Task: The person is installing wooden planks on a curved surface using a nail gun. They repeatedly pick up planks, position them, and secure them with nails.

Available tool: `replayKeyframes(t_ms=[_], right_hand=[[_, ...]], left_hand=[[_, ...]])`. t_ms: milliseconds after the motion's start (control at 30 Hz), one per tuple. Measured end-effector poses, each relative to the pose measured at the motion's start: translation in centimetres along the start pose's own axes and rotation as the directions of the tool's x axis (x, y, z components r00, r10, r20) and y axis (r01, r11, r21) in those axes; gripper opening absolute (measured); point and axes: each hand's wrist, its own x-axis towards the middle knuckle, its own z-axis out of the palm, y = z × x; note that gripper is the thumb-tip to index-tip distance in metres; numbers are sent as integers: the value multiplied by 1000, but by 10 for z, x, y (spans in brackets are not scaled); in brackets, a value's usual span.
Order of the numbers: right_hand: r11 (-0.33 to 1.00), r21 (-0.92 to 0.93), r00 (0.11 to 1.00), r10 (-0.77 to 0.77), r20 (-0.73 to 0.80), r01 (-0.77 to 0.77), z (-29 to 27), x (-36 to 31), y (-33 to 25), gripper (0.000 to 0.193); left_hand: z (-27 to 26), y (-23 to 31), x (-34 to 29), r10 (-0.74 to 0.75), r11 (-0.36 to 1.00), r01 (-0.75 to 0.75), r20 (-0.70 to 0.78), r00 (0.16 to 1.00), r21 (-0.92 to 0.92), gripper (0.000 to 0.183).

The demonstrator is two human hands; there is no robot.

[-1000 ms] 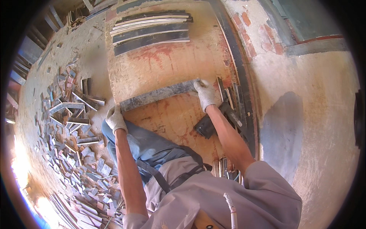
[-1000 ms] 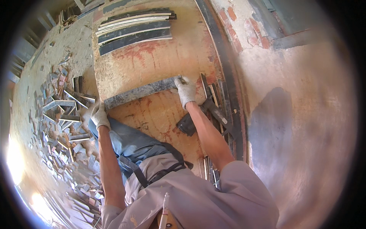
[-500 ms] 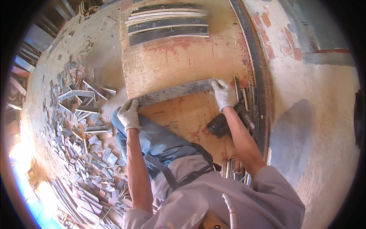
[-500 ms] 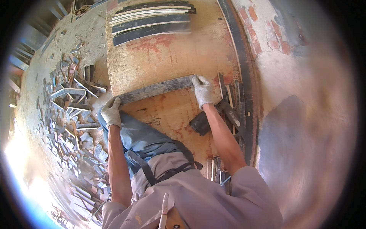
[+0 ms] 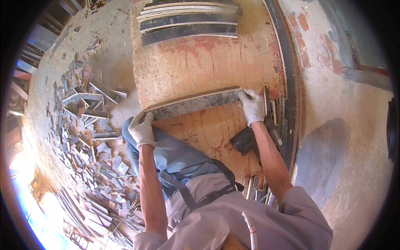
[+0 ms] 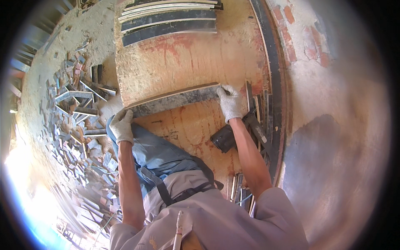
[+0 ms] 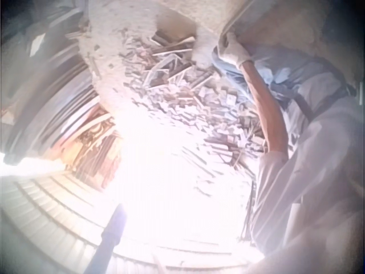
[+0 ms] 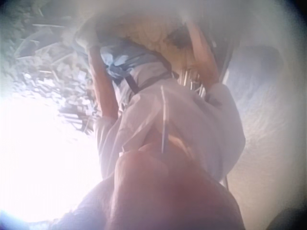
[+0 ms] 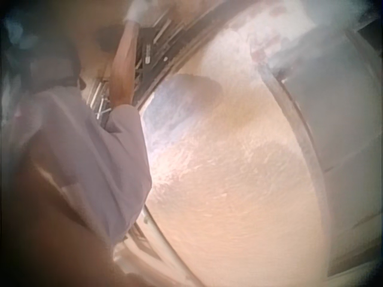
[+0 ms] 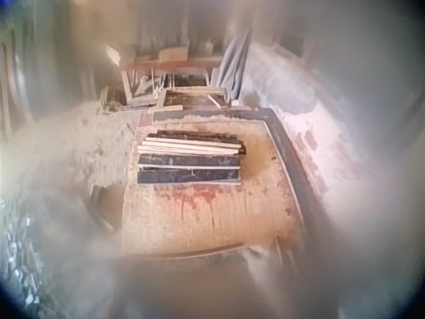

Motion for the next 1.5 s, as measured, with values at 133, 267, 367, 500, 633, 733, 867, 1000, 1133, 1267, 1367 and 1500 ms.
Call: replayKeyframes(t_ms=[133, 267, 367, 500, 633, 733, 867, 1000, 1133, 1267, 1367, 1500], right_hand=[[999, 8, 999, -48, -5, 48, 1, 0, 2, 13], [987, -117, 993, -117, -23, 113, 2, -1, 1, 12], [973, -184, 990, -142, -19, 136, 2, -1, -7, 13], [956, -245, 985, -172, -11, 164, -1, 2, -5, 14], [860, -402, 943, -330, 33, 315, -4, 2, -13, 14], [852, -404, 937, -346, 45, 334, -5, 6, -11, 15], [867, -378, 943, -330, 50, 324, -4, 7, -12, 16], [830, -413, 920, -387, 60, 375, -3, 10, -14, 17], [846, -411, 939, -330, 99, 340, -5, 21, -9, 19], [837, -436, 943, -312, 117, 331, -3, 20, -16, 20], [855, -430, 957, -272, 104, 289, -4, 24, -12, 22], [908, -356, 976, -209, 67, 219, -5, 37, 8, 22]], left_hand=[[0, 4, -3, 16, 998, -17, 2, 1000, 60, 31], [-1, -2, -2, 82, 993, -80, -21, 996, 85, 30], [2, -2, -2, 78, 995, -76, -39, 996, 69, 29], [2, -1, -1, 76, 991, -71, -35, 996, 118, 28], [2, -2, 0, 71, 985, -63, -45, 996, 160, 28], [2, -3, 1, 87, 980, -76, -50, 995, 186, 28], [5, 2, -3, 139, 961, -120, -60, 989, 248, 28], [6, -1, -4, 175, 937, -140, -83, 981, 320, 28], [10, 9, -8, 192, 922, -145, -98, 977, 358, 26], [9, 4, -5, 189, 927, -143, -103, 976, 348, 26], [24, 17, -14, 251, 875, -168, -128, 959, 455, 27], [72, 29, -19, 702, 488, -725, 274, 657, 486, 31]])
